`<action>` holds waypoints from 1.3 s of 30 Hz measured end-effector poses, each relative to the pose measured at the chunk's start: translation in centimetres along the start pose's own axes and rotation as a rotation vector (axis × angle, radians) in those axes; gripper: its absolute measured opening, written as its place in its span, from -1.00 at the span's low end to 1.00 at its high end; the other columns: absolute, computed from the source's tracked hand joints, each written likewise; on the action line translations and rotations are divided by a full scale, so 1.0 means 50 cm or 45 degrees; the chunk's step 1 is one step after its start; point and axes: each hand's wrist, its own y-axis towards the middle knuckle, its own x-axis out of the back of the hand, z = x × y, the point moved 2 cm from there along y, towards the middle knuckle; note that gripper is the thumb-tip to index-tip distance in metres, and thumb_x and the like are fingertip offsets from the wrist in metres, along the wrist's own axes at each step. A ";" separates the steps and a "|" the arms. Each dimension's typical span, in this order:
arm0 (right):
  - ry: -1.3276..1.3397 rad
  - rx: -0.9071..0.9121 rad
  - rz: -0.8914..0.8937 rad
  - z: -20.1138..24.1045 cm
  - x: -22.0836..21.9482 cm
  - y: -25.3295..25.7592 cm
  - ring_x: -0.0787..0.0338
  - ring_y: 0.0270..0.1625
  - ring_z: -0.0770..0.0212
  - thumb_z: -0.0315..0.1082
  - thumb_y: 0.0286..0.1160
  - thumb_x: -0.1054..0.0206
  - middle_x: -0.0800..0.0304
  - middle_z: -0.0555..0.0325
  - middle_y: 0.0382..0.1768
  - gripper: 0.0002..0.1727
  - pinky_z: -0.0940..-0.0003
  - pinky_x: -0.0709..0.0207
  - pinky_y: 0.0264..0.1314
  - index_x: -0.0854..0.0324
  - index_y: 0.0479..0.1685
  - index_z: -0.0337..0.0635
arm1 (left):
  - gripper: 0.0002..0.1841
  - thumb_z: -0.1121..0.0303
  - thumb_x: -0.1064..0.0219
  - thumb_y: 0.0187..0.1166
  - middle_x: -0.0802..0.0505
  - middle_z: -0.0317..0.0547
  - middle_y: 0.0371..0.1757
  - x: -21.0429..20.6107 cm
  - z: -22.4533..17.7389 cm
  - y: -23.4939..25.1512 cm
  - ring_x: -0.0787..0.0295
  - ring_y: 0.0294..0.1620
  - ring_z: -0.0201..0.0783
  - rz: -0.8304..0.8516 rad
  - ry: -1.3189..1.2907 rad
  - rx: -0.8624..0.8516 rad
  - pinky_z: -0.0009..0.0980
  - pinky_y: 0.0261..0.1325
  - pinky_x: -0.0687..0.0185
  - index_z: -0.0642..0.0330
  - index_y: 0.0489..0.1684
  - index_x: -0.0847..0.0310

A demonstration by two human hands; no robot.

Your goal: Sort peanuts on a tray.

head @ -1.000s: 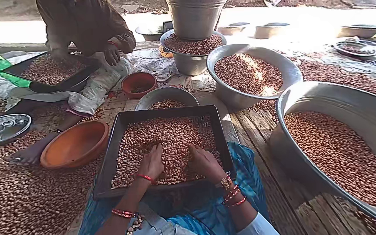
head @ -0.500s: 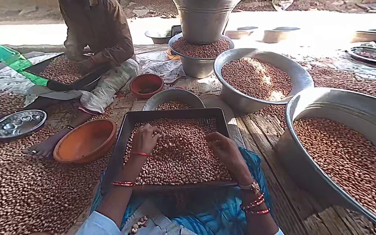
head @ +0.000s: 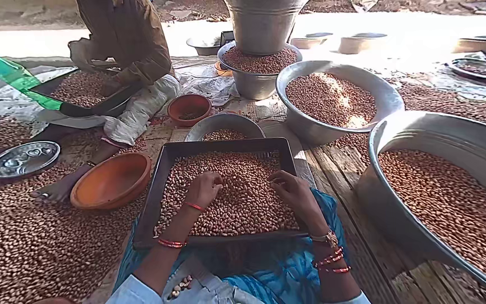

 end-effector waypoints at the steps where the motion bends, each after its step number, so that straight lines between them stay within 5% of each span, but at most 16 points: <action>1: -0.022 0.007 0.022 0.003 0.000 -0.002 -0.85 -0.19 0.34 -0.31 0.65 -0.30 -0.92 0.14 -0.06 -0.74 0.36 -0.68 -0.06 -0.74 0.19 -0.16 | -0.72 0.36 -0.36 0.66 -0.81 0.25 0.28 0.001 0.001 0.001 -0.74 0.37 0.19 0.025 0.003 -0.005 0.12 0.51 -0.51 0.28 0.21 -0.78; 3: -0.085 -0.028 0.124 0.009 0.005 -0.008 -0.89 -0.06 0.21 -0.31 0.66 -0.31 -0.92 0.07 0.01 -0.71 0.21 -0.69 0.10 -0.72 0.25 -0.18 | -0.79 0.41 -0.42 0.61 -0.85 0.18 0.02 0.021 0.018 -0.013 -0.79 0.04 0.04 0.096 -0.166 -0.140 0.00 0.26 -0.62 0.35 0.05 -0.80; 5: -0.178 -0.123 0.258 0.009 0.015 -0.019 -0.90 0.02 0.09 -0.25 0.67 -0.33 -0.91 0.00 0.05 -0.64 0.05 -0.67 0.20 -0.68 0.34 -0.17 | -0.89 0.45 -0.45 0.53 -0.89 -0.21 -0.18 0.045 0.057 -0.044 -0.80 -0.17 -0.43 0.404 -0.598 -0.490 -0.42 0.03 -0.71 0.26 -0.12 -0.81; 8: -0.384 -0.365 0.426 0.003 0.019 -0.040 -0.86 0.13 -0.10 -0.16 0.63 -0.40 -0.88 -0.09 0.10 -0.50 -0.15 -0.62 0.28 -0.56 0.50 -0.13 | -0.77 0.39 -0.42 0.56 -0.96 -0.25 0.09 0.072 0.114 -0.093 -0.92 0.08 -0.39 0.928 -1.075 -0.684 -0.45 0.22 -0.81 0.13 0.10 -0.85; 11: -0.563 -0.530 0.567 0.013 0.004 -0.054 -0.81 0.21 -0.24 -0.14 0.54 -0.49 -0.82 -0.22 0.12 -0.41 -0.24 -0.58 0.29 -0.52 0.51 -0.17 | -0.81 0.39 -0.43 0.62 -0.92 -0.18 -0.20 0.103 0.148 -0.122 -0.86 -0.35 -0.32 0.551 -0.406 -0.143 -0.35 -0.18 -0.80 0.18 0.09 -0.76; 13: -0.675 -0.546 0.697 0.031 -0.019 -0.055 -0.76 0.29 -0.27 -0.12 0.49 -0.51 -0.78 -0.27 0.18 -0.37 -0.26 -0.55 0.30 -0.50 0.52 -0.20 | -0.62 0.15 -0.47 0.63 -0.92 0.14 0.02 0.084 0.149 -0.120 -0.87 0.04 0.13 0.587 0.118 0.229 0.16 0.32 -0.59 0.16 0.29 -0.76; 14: -0.726 -0.530 0.760 0.043 -0.034 -0.053 -0.75 0.31 -0.30 -0.10 0.49 -0.51 -0.76 -0.30 0.20 -0.33 -0.27 -0.54 0.30 -0.46 0.53 -0.24 | -0.55 0.09 -0.48 0.61 -0.90 0.19 0.10 0.065 0.143 -0.121 -0.83 0.19 0.20 0.646 0.213 0.299 0.24 0.44 -0.48 0.17 0.33 -0.74; 18: -0.730 -0.391 0.848 0.085 -0.114 -0.037 -0.76 0.29 -0.30 -0.16 0.53 -0.45 -0.73 -0.33 0.18 -0.27 -0.21 -0.57 0.28 -0.27 0.58 -0.37 | -0.36 0.13 -0.50 0.57 -0.79 0.32 0.30 -0.014 0.060 -0.117 -0.68 0.41 0.29 0.675 0.265 0.255 0.23 0.52 -0.44 0.28 0.58 -0.49; 22: -0.411 -0.189 0.787 0.112 -0.178 -0.006 -0.72 0.35 -0.30 -0.38 0.52 -0.40 -0.58 -0.37 0.41 -0.17 -0.20 -0.59 0.33 -0.10 0.81 -0.23 | -0.15 0.49 -0.44 0.48 -0.61 0.48 0.50 -0.044 -0.006 -0.095 -0.54 0.57 0.31 0.537 -0.019 0.263 0.18 0.61 -0.36 0.44 0.81 -0.03; 24: -0.161 -0.008 0.700 0.121 -0.184 0.012 -0.69 0.42 -0.25 -0.41 0.54 -0.39 -0.56 -0.34 0.49 -0.21 -0.16 -0.54 0.43 -0.18 0.81 -0.19 | -0.34 0.68 -0.38 0.42 -0.64 0.52 0.38 -0.049 0.007 -0.090 -0.61 0.45 0.22 0.316 -0.411 0.257 0.07 0.53 -0.42 0.64 0.57 -0.24; 26: 0.101 0.193 0.578 0.120 -0.169 0.040 -0.73 0.42 -0.11 -0.41 0.57 -0.39 -0.61 -0.23 0.51 -0.35 -0.06 -0.56 0.47 -0.37 0.69 -0.20 | -0.40 0.76 -0.24 0.48 -0.64 0.39 0.38 -0.044 0.025 -0.092 -0.66 0.34 -0.05 0.057 -0.847 0.299 -0.16 0.44 -0.55 0.62 0.57 -0.21; 29: 0.045 0.226 0.315 0.111 -0.108 0.084 -0.88 0.01 0.14 -0.42 0.61 -0.28 -0.87 0.00 0.14 -0.64 0.18 -0.70 0.11 -0.66 0.36 -0.22 | -0.39 0.79 -0.21 0.48 -0.60 0.18 0.42 -0.009 0.053 -0.095 -0.65 0.29 -0.35 -0.164 -1.185 0.189 -0.44 0.33 -0.59 0.51 0.61 -0.19; 31: -0.283 0.084 0.239 0.093 -0.071 0.110 -0.87 0.07 0.02 -0.34 0.68 -0.21 -0.91 -0.01 0.00 -0.72 -0.02 -0.62 0.19 -0.79 0.16 -0.16 | -0.43 0.70 -0.21 0.42 -0.66 0.01 0.51 0.025 0.074 -0.094 -0.63 0.39 -0.42 -0.194 -1.109 -0.095 -0.48 0.39 -0.56 0.39 0.53 -0.41; 33: -0.521 -0.023 0.254 0.072 -0.058 0.130 -0.85 0.16 -0.09 -0.32 0.68 -0.20 -0.90 -0.07 0.03 -0.71 -0.16 -0.57 0.24 -0.82 0.13 -0.14 | -0.50 0.56 -0.26 0.46 -0.76 -0.15 0.38 0.053 0.091 -0.088 -0.77 0.24 -0.44 -0.239 -1.007 -0.257 -0.51 0.11 -0.78 0.25 0.46 -0.53; 36: -0.639 -0.104 0.310 0.052 -0.073 0.144 -0.82 0.21 -0.14 -0.31 0.64 -0.23 -0.88 -0.12 0.10 -0.71 -0.18 -0.55 0.24 -0.79 0.17 -0.12 | -0.58 0.49 -0.29 0.50 -0.81 -0.15 0.32 0.085 0.103 -0.099 -0.84 0.05 -0.44 -0.413 -0.815 -0.257 -0.50 -0.03 -0.77 0.20 0.37 -0.62; 39: -0.666 -0.120 0.342 0.042 -0.087 0.145 -0.82 0.21 -0.15 -0.28 0.65 -0.24 -0.87 -0.13 0.09 -0.69 -0.16 -0.55 0.24 -0.78 0.19 -0.14 | -0.64 0.49 -0.36 0.52 -0.82 -0.03 0.29 0.097 0.111 -0.108 -0.87 -0.01 -0.24 -0.551 -0.567 -0.209 -0.26 0.04 -0.80 0.15 0.29 -0.71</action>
